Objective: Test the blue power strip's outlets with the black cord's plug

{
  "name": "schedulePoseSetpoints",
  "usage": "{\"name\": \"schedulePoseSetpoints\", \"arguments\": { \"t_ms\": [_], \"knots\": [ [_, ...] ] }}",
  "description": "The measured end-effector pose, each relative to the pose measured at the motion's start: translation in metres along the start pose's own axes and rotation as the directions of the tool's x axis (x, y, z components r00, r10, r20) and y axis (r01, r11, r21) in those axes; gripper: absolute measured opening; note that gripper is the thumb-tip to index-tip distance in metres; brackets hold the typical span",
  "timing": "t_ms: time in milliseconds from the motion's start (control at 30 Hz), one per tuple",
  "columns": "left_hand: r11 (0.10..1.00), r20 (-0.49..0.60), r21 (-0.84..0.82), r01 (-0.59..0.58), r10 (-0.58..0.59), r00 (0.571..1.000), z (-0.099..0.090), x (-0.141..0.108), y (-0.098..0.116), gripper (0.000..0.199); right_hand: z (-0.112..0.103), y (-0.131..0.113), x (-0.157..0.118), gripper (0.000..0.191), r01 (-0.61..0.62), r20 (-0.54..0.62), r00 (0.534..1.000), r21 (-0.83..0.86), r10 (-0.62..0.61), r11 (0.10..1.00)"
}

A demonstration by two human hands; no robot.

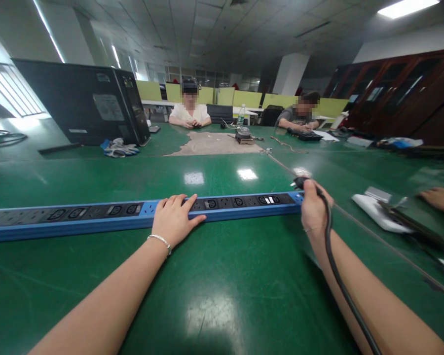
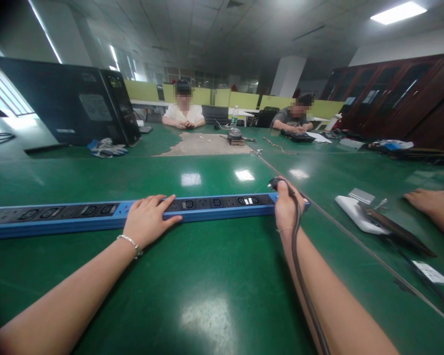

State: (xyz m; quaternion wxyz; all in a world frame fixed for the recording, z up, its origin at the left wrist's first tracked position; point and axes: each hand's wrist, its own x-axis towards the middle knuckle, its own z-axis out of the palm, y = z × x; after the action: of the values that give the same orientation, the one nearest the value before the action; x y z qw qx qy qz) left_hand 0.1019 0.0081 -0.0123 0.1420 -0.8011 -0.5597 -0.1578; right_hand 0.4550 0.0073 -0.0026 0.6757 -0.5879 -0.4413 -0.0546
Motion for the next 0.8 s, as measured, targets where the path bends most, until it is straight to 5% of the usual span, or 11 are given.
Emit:
{"name": "schedulePoseSetpoints", "arguments": {
  "t_ms": [133, 300, 533, 800],
  "knots": [
    [1.000, -0.006, 0.004, -0.001, 0.001, 1.000, 0.000, 0.000, 0.000, 0.061, 0.017, -0.020, -0.024, 0.041, 0.047, 0.260, 0.965, -0.039, -0.035, 0.998],
    [1.000, -0.008, -0.009, 0.000, 0.000, 1.000, 0.002, 0.001, 0.000, 0.061, 0.033, -0.033, -0.045, 0.036, 0.039, 0.418, 0.909, -0.048, -0.015, 0.998],
    [1.000, -0.018, -0.028, 0.006, -0.007, 1.000, 0.003, 0.000, 0.000, 0.061, 0.045, -0.041, -0.056, 0.032, 0.109, 0.506, 0.862, -0.160, -0.013, 0.981],
    [0.999, -0.041, -0.035, -0.007, 0.005, 0.999, 0.005, -0.001, -0.001, 0.061, 0.045, -0.042, -0.060, 0.033, 0.150, 0.491, 0.871, -0.264, -0.001, 0.953]
  ]
}}
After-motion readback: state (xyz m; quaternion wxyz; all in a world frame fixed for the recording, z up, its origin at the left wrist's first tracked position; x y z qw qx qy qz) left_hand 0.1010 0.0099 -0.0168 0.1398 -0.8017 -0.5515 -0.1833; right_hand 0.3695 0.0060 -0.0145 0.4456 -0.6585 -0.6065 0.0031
